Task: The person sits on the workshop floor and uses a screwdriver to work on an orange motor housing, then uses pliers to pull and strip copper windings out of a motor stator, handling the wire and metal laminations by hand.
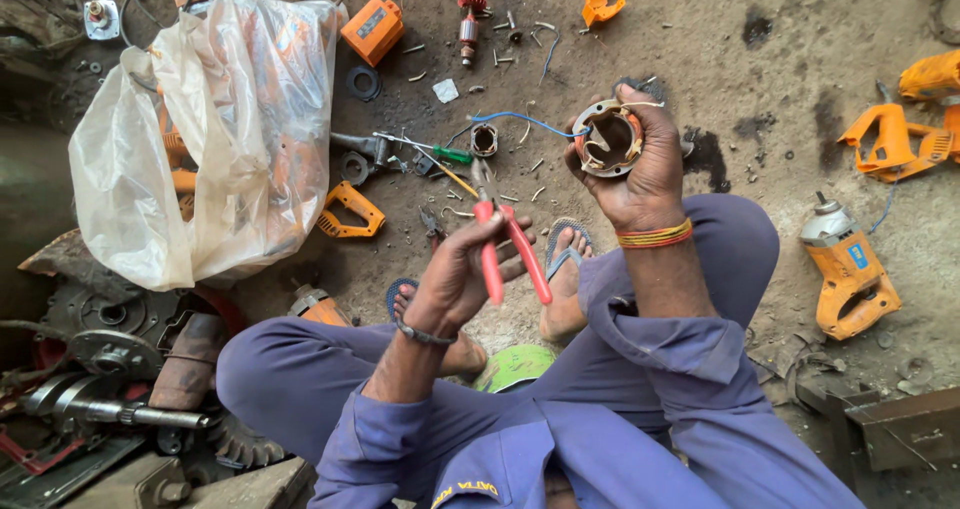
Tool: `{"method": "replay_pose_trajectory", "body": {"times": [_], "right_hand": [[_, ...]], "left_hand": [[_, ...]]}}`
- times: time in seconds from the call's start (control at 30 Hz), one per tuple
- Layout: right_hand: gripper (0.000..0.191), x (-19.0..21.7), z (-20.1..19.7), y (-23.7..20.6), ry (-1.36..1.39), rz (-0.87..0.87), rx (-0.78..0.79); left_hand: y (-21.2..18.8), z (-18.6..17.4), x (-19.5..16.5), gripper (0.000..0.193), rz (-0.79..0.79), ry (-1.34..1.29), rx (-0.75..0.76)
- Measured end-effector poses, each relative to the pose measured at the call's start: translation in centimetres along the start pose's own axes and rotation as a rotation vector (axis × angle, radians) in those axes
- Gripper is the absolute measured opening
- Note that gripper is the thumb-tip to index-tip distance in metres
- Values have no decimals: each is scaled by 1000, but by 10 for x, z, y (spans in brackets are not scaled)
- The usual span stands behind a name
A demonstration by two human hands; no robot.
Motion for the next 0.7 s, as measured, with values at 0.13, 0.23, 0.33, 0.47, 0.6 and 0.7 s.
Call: {"method": "replay_pose_trajectory", "body": {"times": [0.13,0.23,0.33,0.47,0.6,0.7], "right_hand": [[21,0,-1,2,45,-31,-40],[15,2,0,2,11,-91,-27],[17,3,2,1,-1,-82,-10],[17,6,4,-3,74,-35,-21],[17,5,13,-7,122,30,83],[32,0,11,-10,23,90,-2]], "left_hand": [[2,-15,22,33,-67,-32,-64],[13,-21,34,33,-54,182,-15],[7,-1,13,15,640,1085,-68],[-19,34,10,12,947,1186,60],[-18,39,-2,16,772,1306,-203],[-11,33,-4,18,653,1306,-331]]}}
Point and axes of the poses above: each hand's wrist, its own y-axis towards the middle knuckle, its own z-axis out of the palm, x = y × z, the point moved 5 cm from there along y, towards the middle knuckle, and after that the axes turned 3 degrees about x, right-handed, at the moved point
